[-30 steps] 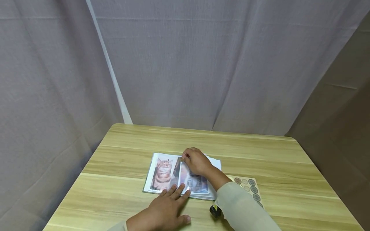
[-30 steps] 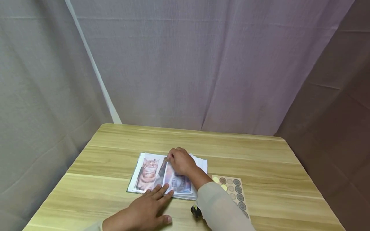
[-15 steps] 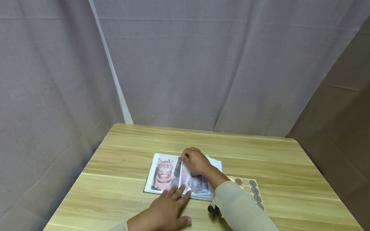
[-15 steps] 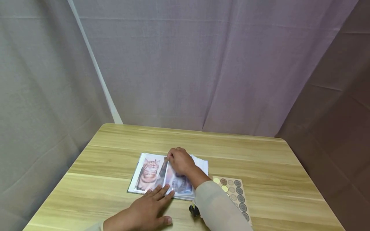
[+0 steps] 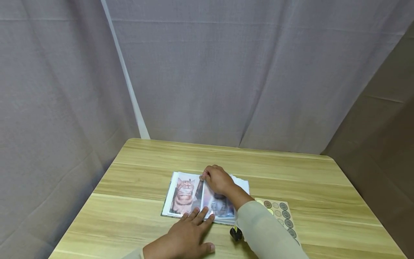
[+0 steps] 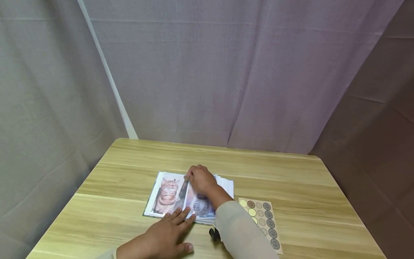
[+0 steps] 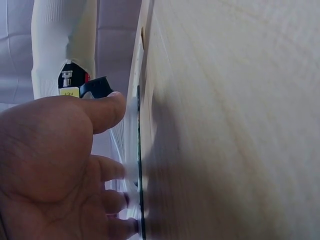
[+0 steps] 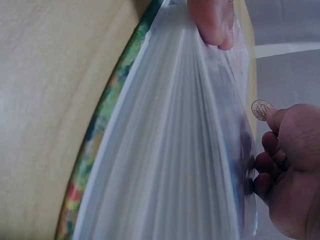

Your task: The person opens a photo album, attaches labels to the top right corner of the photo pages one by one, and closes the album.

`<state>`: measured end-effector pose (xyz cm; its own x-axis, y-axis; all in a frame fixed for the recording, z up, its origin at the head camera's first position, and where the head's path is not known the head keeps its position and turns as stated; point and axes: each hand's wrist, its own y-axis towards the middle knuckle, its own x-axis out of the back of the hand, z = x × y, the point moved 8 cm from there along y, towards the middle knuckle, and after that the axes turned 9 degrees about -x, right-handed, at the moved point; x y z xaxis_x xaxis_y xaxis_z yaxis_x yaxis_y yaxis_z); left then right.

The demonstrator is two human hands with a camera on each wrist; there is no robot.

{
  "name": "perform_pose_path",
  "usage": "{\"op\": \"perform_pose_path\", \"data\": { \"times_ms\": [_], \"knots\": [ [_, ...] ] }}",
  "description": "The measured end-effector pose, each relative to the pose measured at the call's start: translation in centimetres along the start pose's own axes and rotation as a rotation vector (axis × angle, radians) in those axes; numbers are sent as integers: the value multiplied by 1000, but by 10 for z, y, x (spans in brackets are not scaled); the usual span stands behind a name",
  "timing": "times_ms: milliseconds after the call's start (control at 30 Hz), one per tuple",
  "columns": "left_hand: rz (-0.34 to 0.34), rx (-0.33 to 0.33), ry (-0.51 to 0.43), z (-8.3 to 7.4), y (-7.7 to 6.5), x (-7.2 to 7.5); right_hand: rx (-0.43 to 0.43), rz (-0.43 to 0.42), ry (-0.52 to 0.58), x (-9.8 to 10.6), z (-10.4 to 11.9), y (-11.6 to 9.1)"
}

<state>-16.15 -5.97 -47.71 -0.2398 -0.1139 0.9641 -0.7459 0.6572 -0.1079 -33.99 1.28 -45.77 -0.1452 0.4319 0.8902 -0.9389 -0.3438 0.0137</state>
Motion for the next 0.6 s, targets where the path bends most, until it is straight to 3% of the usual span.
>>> {"op": "perform_pose_path", "data": {
  "times_ms": [600],
  "knots": [
    [11,10,6,-1,0,1,-42,1,-48,-7,-1,4]
  ]
}}
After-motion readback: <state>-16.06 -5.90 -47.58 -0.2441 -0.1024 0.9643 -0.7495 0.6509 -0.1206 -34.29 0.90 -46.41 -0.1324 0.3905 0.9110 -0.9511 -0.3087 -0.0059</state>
